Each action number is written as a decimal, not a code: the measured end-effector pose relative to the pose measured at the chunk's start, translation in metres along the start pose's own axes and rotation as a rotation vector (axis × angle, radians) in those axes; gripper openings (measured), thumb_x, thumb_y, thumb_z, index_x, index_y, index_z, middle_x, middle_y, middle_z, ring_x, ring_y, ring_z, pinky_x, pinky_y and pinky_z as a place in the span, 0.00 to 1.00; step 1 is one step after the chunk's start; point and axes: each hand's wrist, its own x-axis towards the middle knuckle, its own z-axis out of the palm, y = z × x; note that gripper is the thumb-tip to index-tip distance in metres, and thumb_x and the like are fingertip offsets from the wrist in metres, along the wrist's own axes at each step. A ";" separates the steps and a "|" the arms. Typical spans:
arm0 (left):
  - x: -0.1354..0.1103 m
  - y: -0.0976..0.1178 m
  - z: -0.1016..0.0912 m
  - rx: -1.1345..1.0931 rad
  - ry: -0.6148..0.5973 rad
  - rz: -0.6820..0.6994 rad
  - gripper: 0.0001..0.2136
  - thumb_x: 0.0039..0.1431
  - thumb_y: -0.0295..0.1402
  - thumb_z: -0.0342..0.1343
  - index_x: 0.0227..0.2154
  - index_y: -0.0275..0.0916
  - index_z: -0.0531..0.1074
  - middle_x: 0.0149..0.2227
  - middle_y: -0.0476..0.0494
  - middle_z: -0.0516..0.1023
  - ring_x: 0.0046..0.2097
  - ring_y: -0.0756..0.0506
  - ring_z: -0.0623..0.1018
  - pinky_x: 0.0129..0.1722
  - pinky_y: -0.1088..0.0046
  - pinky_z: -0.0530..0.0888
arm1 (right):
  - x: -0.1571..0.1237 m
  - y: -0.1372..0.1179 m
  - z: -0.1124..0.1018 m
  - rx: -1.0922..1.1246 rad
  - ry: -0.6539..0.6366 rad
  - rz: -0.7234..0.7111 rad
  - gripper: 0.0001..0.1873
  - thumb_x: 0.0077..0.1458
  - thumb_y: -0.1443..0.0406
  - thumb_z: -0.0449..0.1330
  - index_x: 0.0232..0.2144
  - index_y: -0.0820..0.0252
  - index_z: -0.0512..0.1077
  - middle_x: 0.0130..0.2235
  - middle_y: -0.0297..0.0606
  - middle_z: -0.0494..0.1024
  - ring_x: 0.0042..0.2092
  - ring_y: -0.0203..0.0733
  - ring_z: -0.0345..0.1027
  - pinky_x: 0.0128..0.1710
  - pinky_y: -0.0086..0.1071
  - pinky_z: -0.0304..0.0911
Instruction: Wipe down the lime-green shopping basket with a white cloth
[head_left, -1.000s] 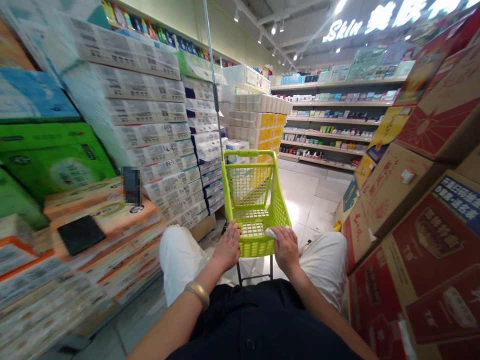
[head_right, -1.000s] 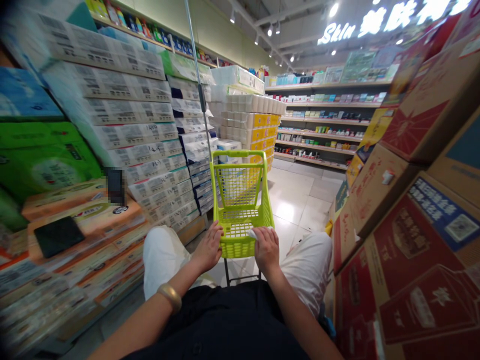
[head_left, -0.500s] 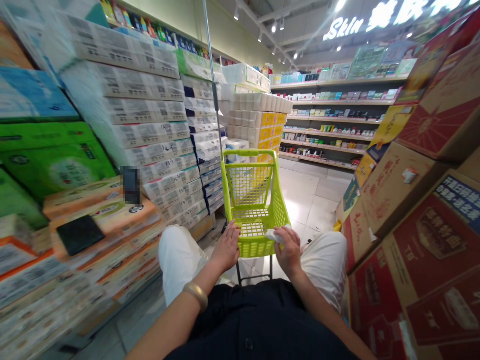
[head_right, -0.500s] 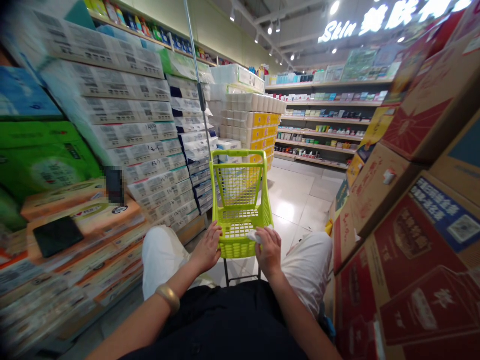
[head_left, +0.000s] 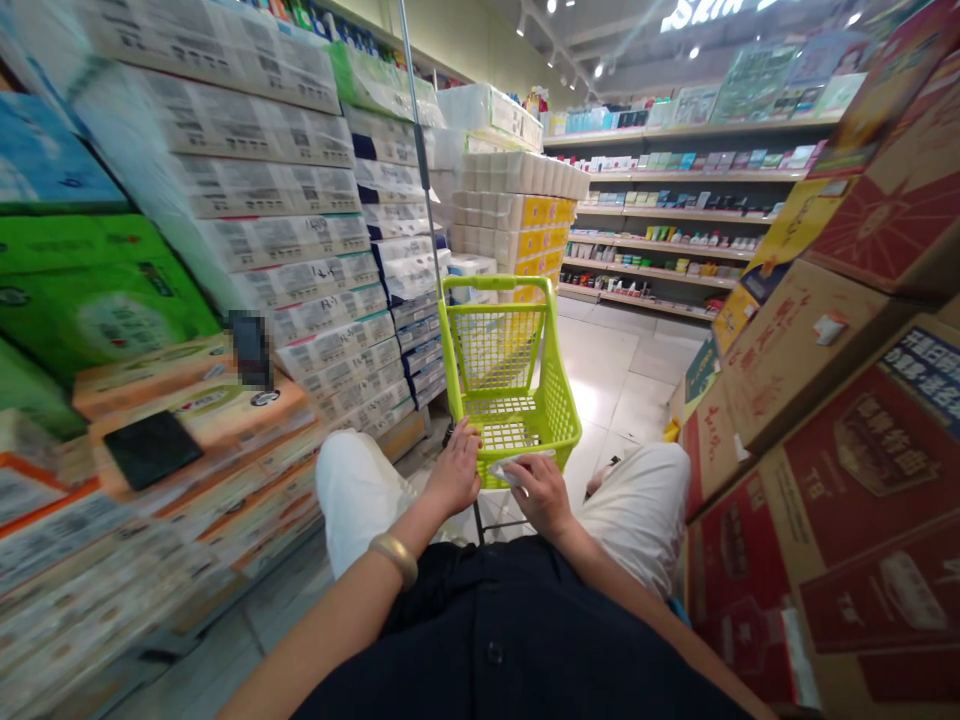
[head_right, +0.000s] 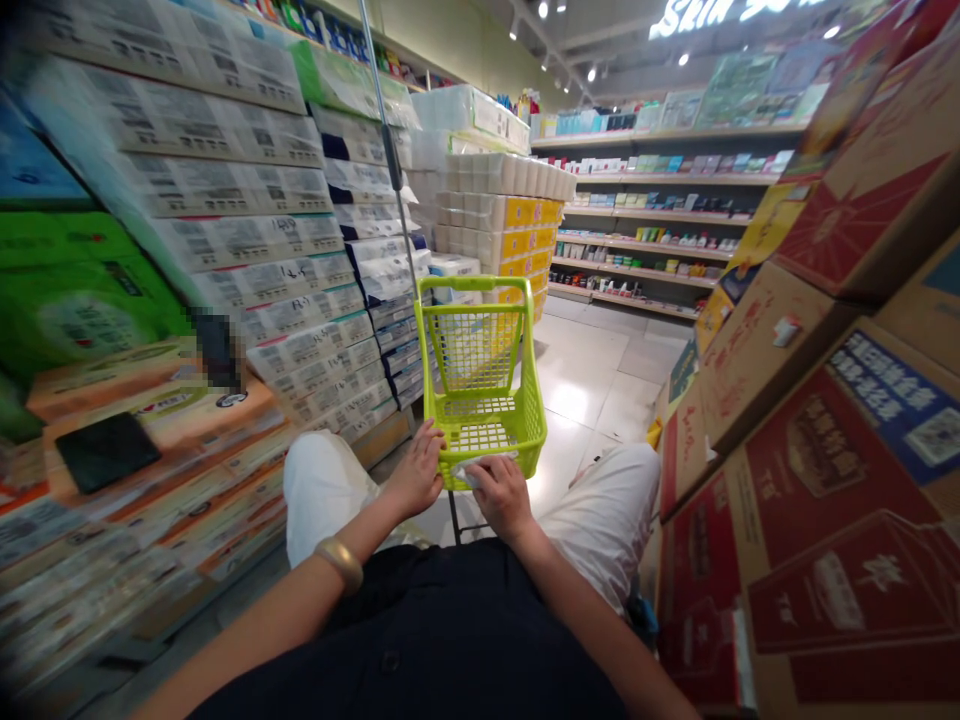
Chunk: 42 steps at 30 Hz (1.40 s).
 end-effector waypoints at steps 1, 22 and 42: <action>0.001 0.000 -0.001 -0.004 -0.009 0.006 0.22 0.46 0.21 0.50 0.48 0.33 0.61 0.57 0.31 0.62 0.69 0.34 0.47 0.66 0.50 0.58 | -0.002 0.005 -0.003 -0.008 0.002 -0.005 0.16 0.52 0.74 0.56 0.40 0.53 0.76 0.39 0.38 0.74 0.42 0.42 0.66 0.46 0.35 0.63; 0.003 0.002 -0.003 -0.048 -0.056 0.006 0.23 0.45 0.19 0.49 0.47 0.35 0.61 0.59 0.32 0.60 0.70 0.36 0.45 0.66 0.50 0.58 | -0.006 0.037 -0.020 0.011 0.225 0.144 0.13 0.55 0.72 0.57 0.41 0.55 0.77 0.37 0.39 0.75 0.41 0.43 0.67 0.43 0.37 0.66; 0.003 -0.001 0.001 -0.063 -0.039 0.005 0.22 0.44 0.19 0.49 0.46 0.36 0.62 0.57 0.33 0.62 0.70 0.36 0.45 0.66 0.50 0.57 | -0.010 0.059 -0.025 0.047 0.374 0.358 0.08 0.55 0.69 0.57 0.35 0.57 0.76 0.35 0.39 0.74 0.39 0.43 0.68 0.43 0.38 0.68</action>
